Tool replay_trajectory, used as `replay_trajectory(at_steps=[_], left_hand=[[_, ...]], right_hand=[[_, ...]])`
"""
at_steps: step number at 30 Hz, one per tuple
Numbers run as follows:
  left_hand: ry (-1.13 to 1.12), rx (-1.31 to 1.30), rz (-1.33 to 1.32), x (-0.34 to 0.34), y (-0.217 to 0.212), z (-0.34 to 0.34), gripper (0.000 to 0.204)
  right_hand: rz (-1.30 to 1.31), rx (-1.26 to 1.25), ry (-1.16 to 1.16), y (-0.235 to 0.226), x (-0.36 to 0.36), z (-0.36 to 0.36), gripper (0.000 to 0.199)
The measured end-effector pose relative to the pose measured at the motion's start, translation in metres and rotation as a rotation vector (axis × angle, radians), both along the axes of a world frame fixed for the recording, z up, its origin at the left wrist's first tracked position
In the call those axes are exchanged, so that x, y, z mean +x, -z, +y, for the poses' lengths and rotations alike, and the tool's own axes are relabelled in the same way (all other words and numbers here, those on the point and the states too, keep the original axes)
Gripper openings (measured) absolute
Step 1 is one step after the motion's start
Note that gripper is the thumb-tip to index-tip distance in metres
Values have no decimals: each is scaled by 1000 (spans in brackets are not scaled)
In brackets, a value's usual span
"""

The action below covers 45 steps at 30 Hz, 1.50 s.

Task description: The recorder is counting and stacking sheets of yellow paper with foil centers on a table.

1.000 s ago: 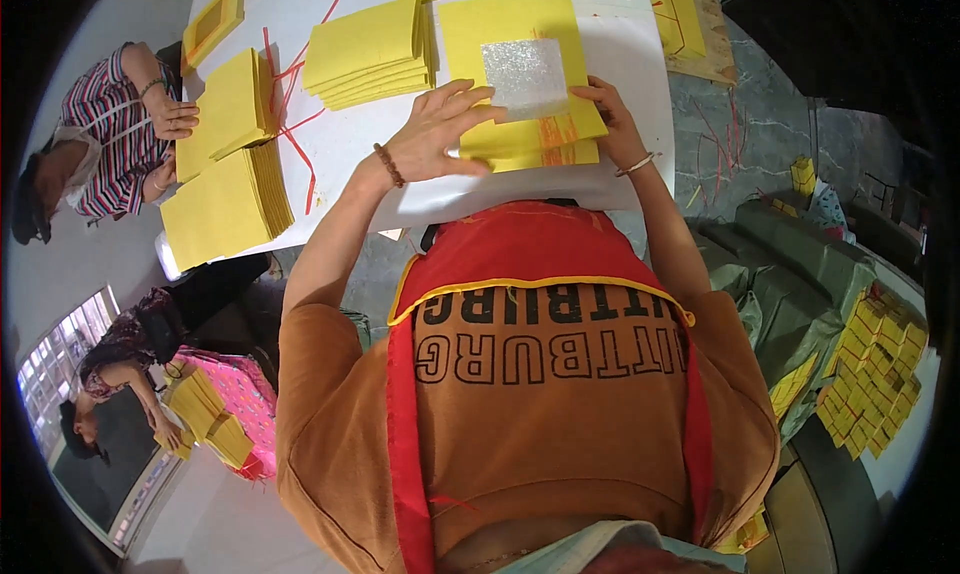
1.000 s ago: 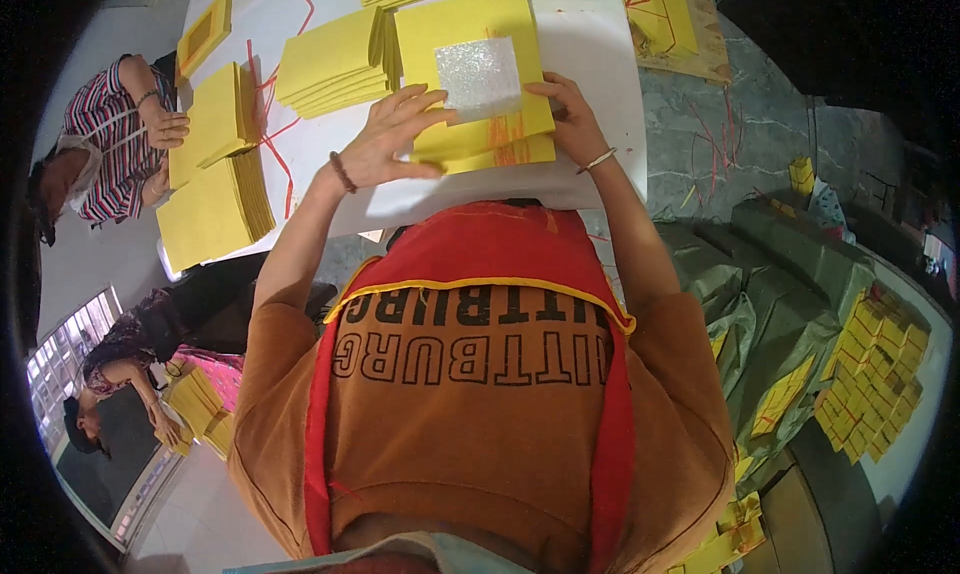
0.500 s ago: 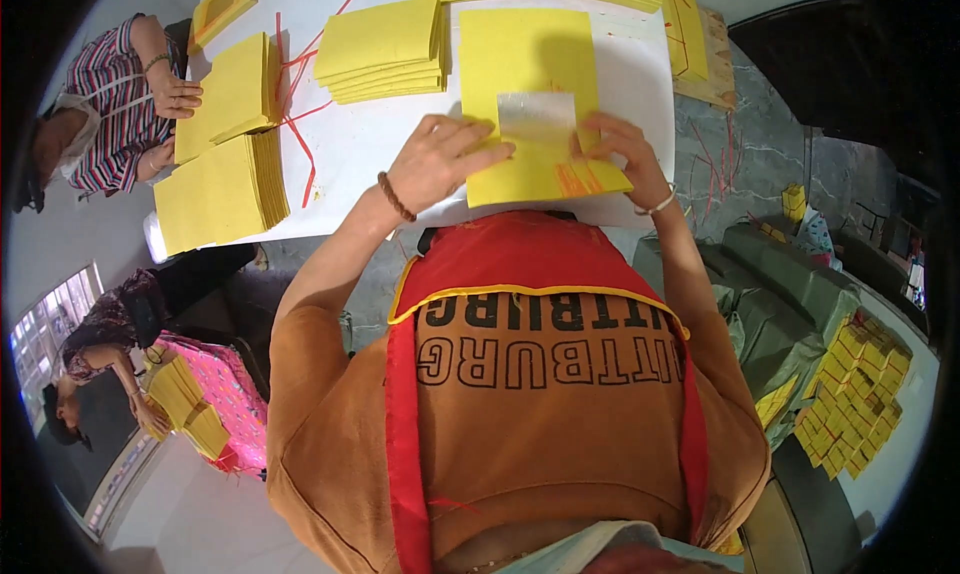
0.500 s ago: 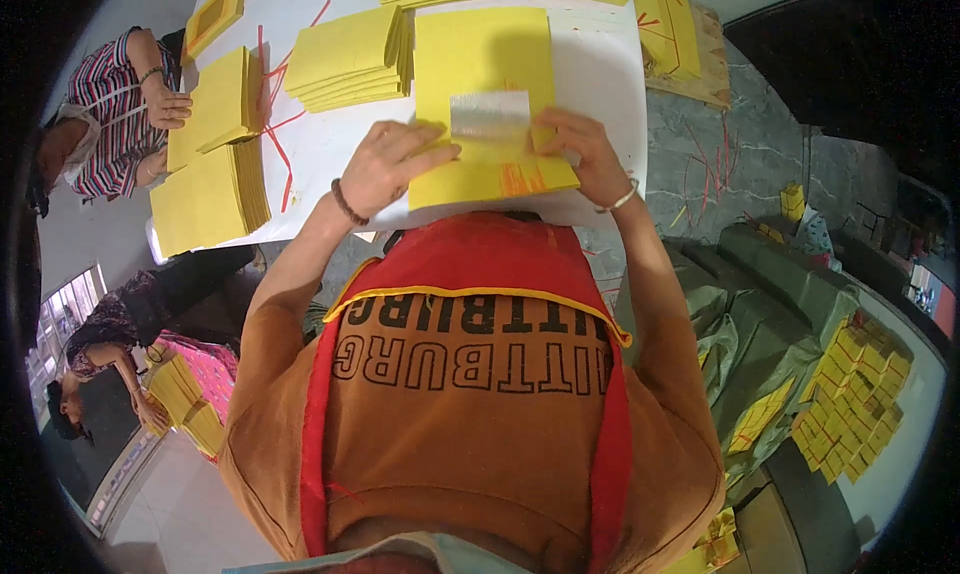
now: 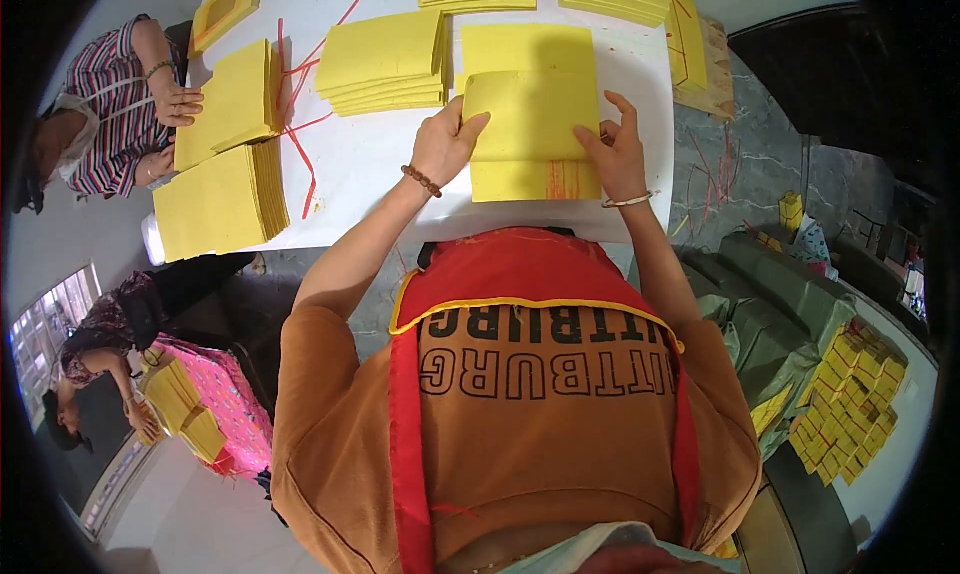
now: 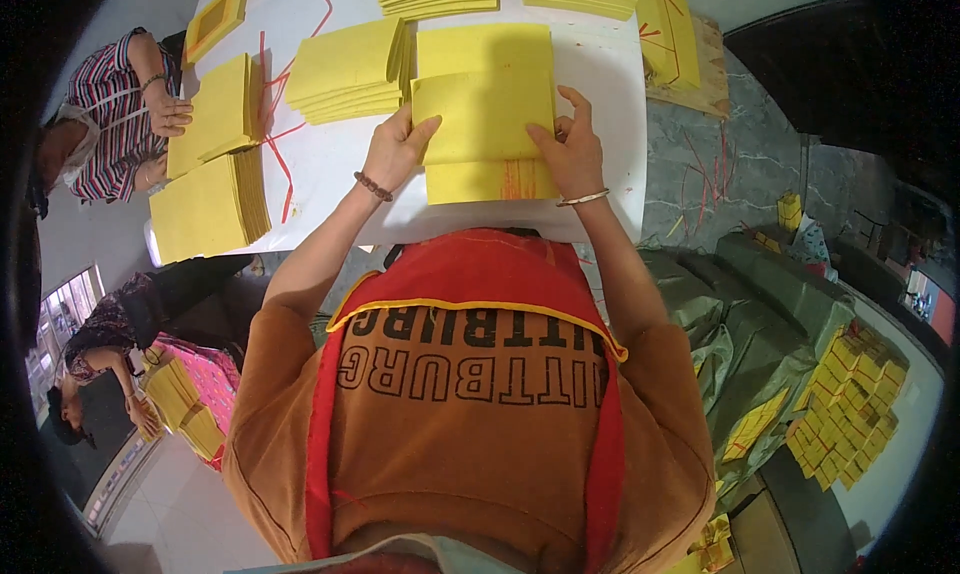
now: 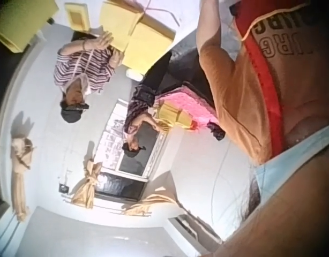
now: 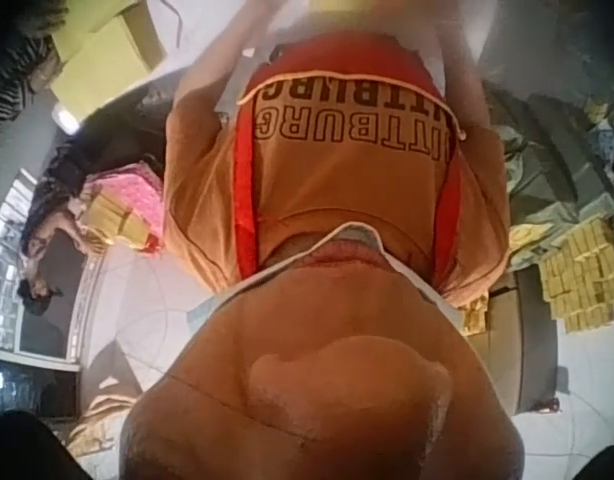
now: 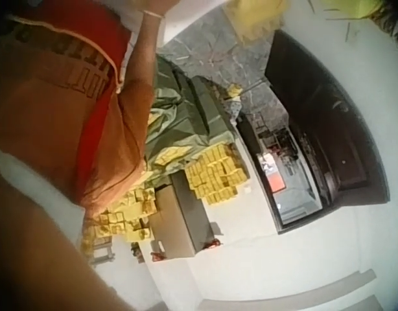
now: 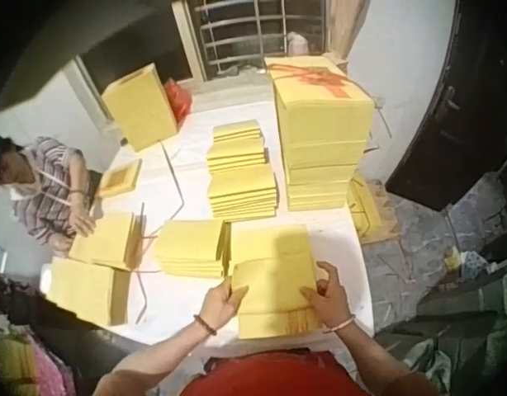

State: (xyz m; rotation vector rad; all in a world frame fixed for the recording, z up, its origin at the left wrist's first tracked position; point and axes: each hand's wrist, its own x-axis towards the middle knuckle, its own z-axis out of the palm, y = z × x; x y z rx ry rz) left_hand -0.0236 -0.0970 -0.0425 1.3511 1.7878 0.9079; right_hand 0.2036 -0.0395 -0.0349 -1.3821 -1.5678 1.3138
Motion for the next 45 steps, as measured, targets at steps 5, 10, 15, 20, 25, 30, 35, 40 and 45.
replay_trajectory(at_steps=[5,10,15,20,25,30,35,40,45], left_hand=[[-25,55,-226,-1,16,4,32],[-27,-115,-237,-11,-14,-1,43],[98,173,650,-5,-58,-8,41],[386,515,719,27,-51,10,47],[448,337,847,36,-8,13,55],[455,308,861,36,-6,13,57],[511,292,809,26,-10,12,58],[513,317,758,25,-9,12,66],[535,341,730,29,-9,12,64]], right_hand=[[-136,114,13,12,-1,3,40],[-109,93,23,17,-4,9,34],[-111,86,17,17,-4,11,33],[-144,104,28,13,-6,7,33],[-233,45,3,10,-5,4,43],[-654,651,0,5,-12,-12,68],[-130,118,-102,41,0,-9,75],[219,-128,-39,45,4,-6,59],[359,-109,-27,49,6,-8,58]])
